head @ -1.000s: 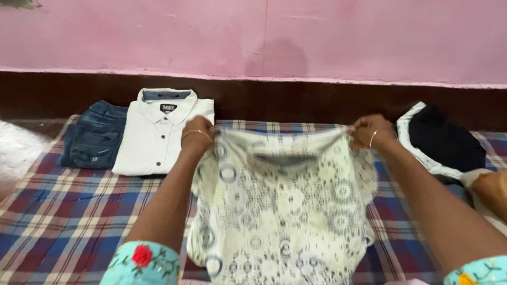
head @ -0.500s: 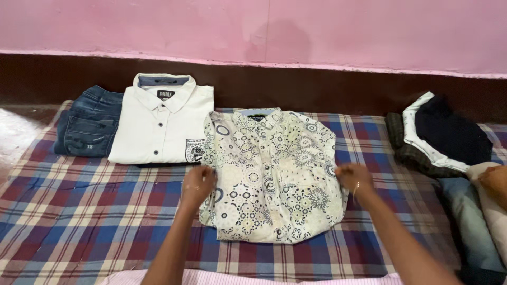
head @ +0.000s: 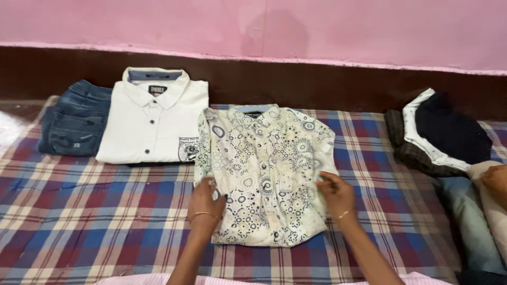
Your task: The person spreads out a shirt on a bed and fastens its buttons by hand.
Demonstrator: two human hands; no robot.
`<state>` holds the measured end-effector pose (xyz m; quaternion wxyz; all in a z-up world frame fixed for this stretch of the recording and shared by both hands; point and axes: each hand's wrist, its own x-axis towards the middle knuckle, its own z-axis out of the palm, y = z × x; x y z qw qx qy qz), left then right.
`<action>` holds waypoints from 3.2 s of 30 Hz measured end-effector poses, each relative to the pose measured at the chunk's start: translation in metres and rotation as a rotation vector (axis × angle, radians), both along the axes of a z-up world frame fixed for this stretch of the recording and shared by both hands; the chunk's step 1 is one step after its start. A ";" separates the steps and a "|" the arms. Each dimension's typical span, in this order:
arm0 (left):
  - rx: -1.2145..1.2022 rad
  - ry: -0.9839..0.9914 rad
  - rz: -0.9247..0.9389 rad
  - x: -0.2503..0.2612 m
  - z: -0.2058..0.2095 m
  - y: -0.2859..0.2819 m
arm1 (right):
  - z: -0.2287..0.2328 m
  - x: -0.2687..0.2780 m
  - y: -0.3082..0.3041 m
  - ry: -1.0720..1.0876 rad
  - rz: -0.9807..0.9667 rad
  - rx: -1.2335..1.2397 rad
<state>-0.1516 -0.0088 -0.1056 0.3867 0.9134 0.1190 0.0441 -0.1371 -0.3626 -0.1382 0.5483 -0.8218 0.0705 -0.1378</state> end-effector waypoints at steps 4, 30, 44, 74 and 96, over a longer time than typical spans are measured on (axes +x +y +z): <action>0.117 -0.530 -0.208 -0.002 0.013 -0.039 | 0.023 -0.023 0.052 0.066 0.314 -0.221; -0.183 -0.361 -0.245 -0.016 -0.059 -0.119 | 0.026 0.007 -0.068 0.149 -0.459 0.511; -0.734 -0.189 0.019 -0.010 -0.059 -0.118 | 0.010 0.006 -0.072 0.130 -0.116 -0.203; -0.638 -0.239 -0.102 -0.013 -0.064 -0.113 | 0.043 -0.014 -0.007 0.325 0.514 0.182; 0.028 0.280 -0.079 0.082 0.063 -0.034 | 0.088 0.004 -0.050 0.058 -0.135 0.355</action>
